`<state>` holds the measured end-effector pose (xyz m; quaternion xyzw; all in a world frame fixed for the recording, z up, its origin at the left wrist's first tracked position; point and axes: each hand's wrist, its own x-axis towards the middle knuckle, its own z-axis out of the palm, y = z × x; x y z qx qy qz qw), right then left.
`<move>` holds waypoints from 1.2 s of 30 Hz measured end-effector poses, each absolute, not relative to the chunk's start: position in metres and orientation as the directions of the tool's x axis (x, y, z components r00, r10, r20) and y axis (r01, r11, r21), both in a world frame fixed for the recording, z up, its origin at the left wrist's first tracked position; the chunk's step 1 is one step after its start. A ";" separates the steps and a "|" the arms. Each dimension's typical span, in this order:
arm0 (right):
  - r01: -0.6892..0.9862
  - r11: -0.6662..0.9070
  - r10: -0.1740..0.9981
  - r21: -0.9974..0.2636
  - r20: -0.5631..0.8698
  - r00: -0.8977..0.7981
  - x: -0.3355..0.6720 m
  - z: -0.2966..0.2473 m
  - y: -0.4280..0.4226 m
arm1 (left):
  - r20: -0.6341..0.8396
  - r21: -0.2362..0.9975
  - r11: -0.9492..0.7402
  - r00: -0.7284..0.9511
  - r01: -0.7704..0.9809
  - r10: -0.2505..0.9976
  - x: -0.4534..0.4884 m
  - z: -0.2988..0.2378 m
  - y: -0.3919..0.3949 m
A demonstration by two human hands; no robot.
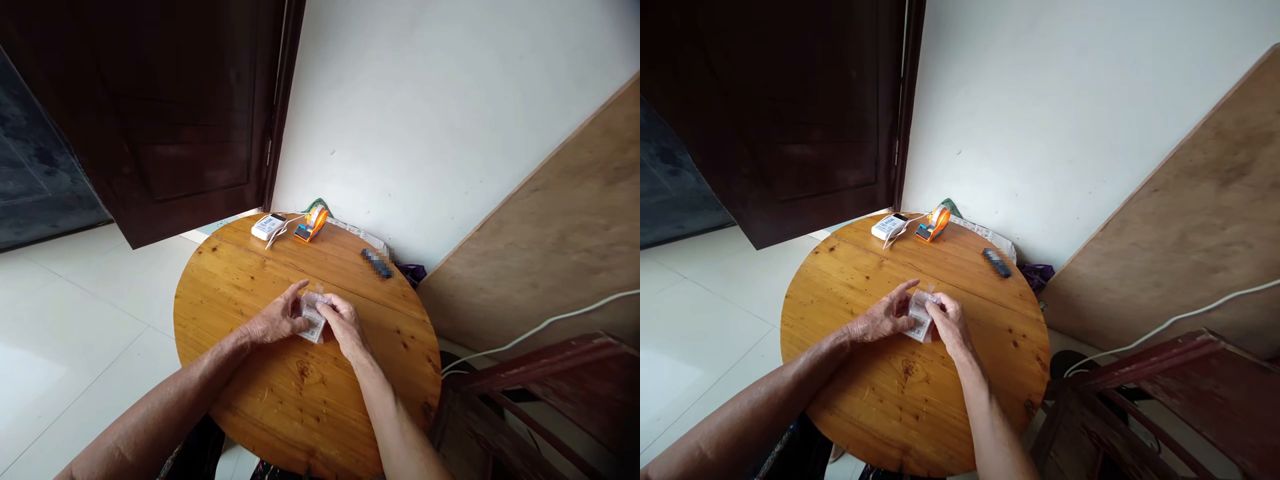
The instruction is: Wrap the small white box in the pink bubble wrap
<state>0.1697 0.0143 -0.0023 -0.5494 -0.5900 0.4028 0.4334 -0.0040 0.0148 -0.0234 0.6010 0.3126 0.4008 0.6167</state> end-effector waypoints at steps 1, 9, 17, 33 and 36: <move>0.287 0.061 0.998 -0.956 0.053 -0.034 0.169 -0.001 0.015 | 0.086 0.992 -0.028 0.486 -0.126 0.870 -0.004 -0.022 0.015; 0.205 0.125 0.992 -0.971 0.127 -0.003 0.162 -0.005 0.018 | 0.057 0.975 0.067 0.523 -0.214 0.850 -0.003 -0.019 0.015; 0.355 0.189 0.980 -0.916 0.197 -0.012 0.160 0.000 0.009 | 0.067 0.965 0.077 0.518 -0.252 0.852 -0.002 -0.022 0.019; 0.319 0.242 0.966 -0.916 0.260 0.014 0.158 -0.002 0.009 | 0.080 0.996 -0.060 0.435 -0.060 0.897 -0.003 -0.022 0.019; 0.331 0.224 0.970 -0.917 0.242 0.013 0.157 -0.003 0.008 | 0.073 0.997 -0.064 0.440 -0.036 0.895 -0.005 -0.022 0.021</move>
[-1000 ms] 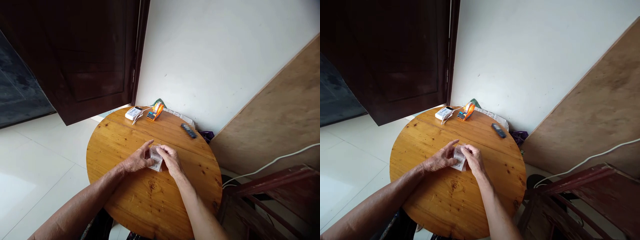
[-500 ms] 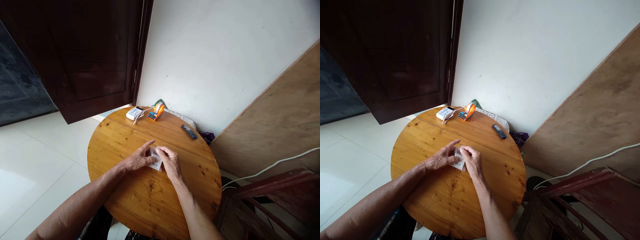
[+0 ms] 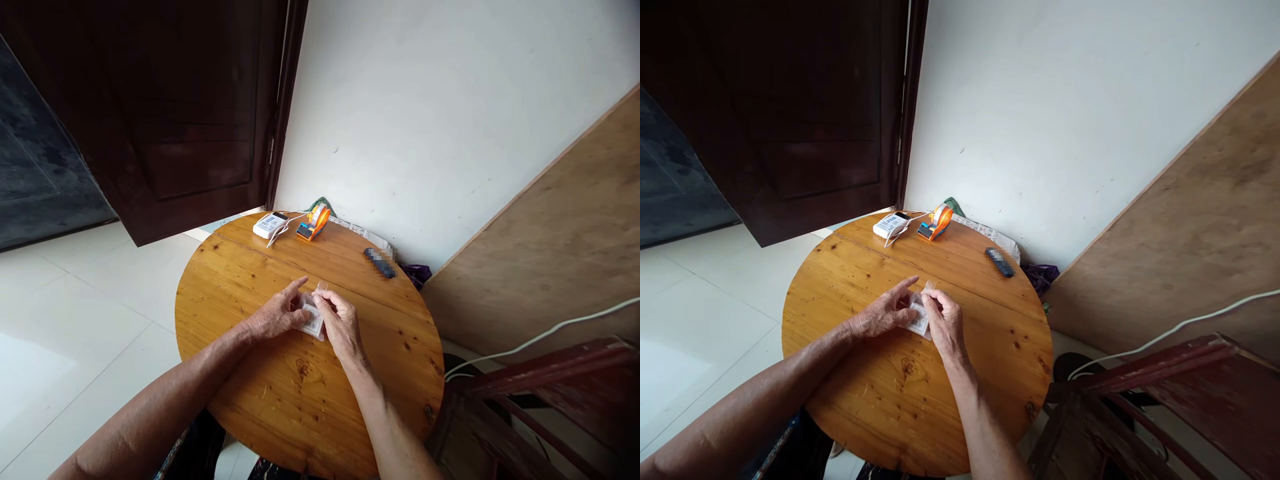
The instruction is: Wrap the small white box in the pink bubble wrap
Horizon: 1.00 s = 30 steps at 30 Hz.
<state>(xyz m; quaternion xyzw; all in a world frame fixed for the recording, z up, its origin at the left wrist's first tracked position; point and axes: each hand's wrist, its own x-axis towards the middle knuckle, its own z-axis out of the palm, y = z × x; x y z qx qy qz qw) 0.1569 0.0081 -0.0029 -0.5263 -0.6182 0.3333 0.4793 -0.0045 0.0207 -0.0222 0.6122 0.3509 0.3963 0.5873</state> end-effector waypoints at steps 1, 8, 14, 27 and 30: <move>0.336 0.215 0.972 -0.917 0.235 0.018 0.157 -0.003 0.008 | 0.069 0.998 -0.066 0.441 -0.022 0.895 -0.005 -0.022 0.021; 0.390 0.253 0.959 -0.885 0.283 0.021 0.154 -0.001 0.005 | 0.040 0.980 -0.113 0.385 0.167 0.922 -0.007 -0.017 0.019; 0.543 0.340 0.915 -0.768 0.404 -0.001 0.154 -0.005 0.006 | 0.081 0.951 -0.178 0.354 0.253 0.932 -0.005 -0.016 0.019; 0.590 0.505 0.836 -0.630 0.526 -0.153 0.159 -0.008 0.000 | 0.116 0.981 -0.162 0.351 0.106 0.929 0.000 -0.029 0.027; 0.543 0.546 0.817 -0.637 0.550 -0.176 0.160 -0.006 -0.001 | 0.107 0.982 -0.154 0.347 0.111 0.932 0.001 -0.029 0.027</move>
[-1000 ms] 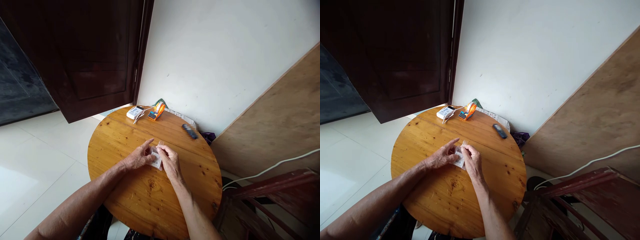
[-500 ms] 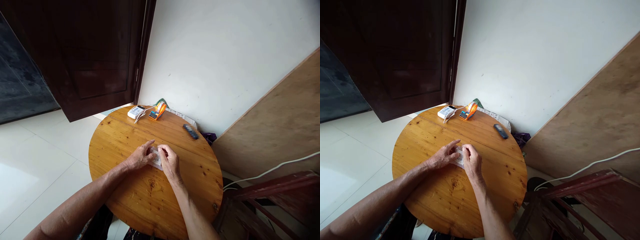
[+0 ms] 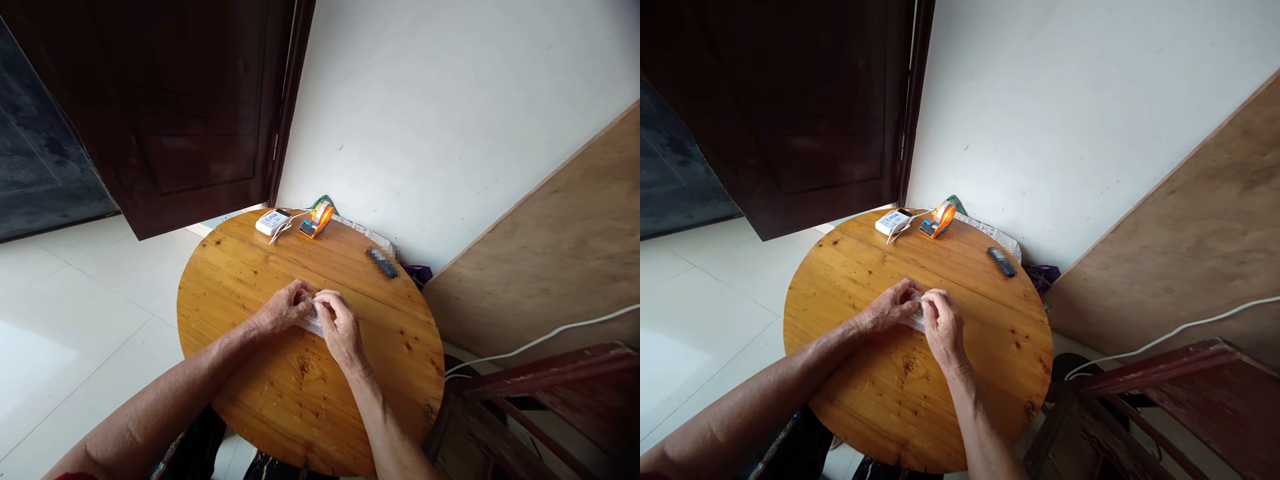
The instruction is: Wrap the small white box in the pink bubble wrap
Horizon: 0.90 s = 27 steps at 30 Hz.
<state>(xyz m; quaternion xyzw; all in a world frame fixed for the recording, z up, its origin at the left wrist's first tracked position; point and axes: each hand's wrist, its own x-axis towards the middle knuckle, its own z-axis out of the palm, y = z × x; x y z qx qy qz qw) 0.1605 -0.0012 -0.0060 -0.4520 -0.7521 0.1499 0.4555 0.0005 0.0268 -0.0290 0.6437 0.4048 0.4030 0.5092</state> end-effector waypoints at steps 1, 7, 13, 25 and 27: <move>0.531 0.554 0.813 -0.641 0.553 -0.182 0.161 -0.006 -0.001 | 0.105 0.981 -0.154 0.347 0.116 0.932 0.001 -0.028 0.027; 0.512 0.565 0.802 -0.647 0.576 -0.159 0.162 -0.005 -0.001 | 0.098 0.976 -0.152 0.304 0.158 0.948 0.002 -0.026 0.024; 0.526 0.531 0.809 -0.664 0.582 -0.082 0.159 -0.007 -0.001 | 0.099 0.980 -0.142 0.280 0.137 0.955 0.003 -0.030 0.024; 0.517 0.585 0.793 -0.626 0.576 -0.199 0.169 -0.007 -0.001 | 0.004 1.000 -0.004 0.428 0.000 0.904 -0.008 -0.014 0.023; 0.538 0.583 0.787 -0.609 0.586 -0.190 0.170 -0.007 -0.001 | -0.007 1.000 0.018 0.472 -0.018 0.881 -0.013 -0.009 0.022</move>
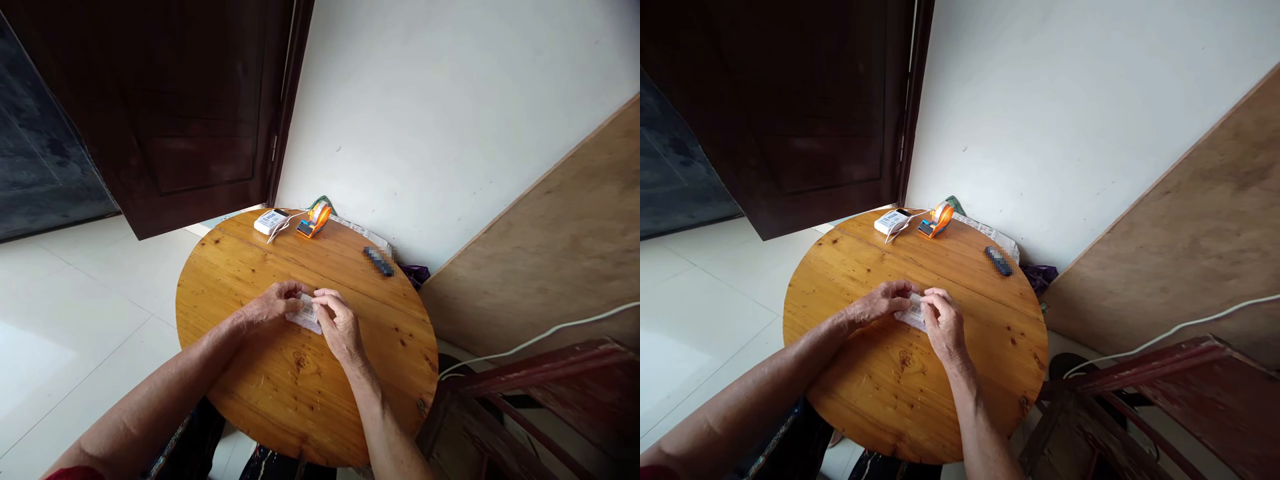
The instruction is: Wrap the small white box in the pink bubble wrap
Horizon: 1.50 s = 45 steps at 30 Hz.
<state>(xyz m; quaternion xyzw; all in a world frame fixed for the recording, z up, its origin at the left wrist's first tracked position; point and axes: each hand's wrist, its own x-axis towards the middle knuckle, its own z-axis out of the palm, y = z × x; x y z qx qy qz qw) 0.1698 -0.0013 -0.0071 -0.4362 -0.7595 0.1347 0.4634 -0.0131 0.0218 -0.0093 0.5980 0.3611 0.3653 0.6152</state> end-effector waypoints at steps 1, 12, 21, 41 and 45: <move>0.550 0.583 0.783 -0.598 0.594 -0.185 0.170 -0.007 -0.002 | -0.007 0.999 0.022 0.476 -0.026 0.880 -0.015 -0.008 0.022; 0.619 0.620 0.750 -0.483 0.597 -0.286 0.178 0.000 -0.001 | 0.016 0.996 0.025 0.426 -0.089 0.904 -0.011 -0.021 0.025; 0.733 0.670 0.605 -0.116 0.659 -0.448 0.177 0.010 -0.008 | 0.028 0.997 0.004 0.427 -0.072 0.904 -0.009 -0.018 0.024; 0.702 0.697 0.634 -0.145 0.581 -0.510 0.170 0.010 -0.012 | 0.046 0.999 -0.031 0.415 -0.043 0.909 -0.008 -0.022 0.026; 0.643 0.717 0.632 -0.268 0.640 -0.437 0.171 0.010 -0.010 | 0.039 0.999 -0.030 0.396 -0.028 0.918 -0.009 -0.020 0.025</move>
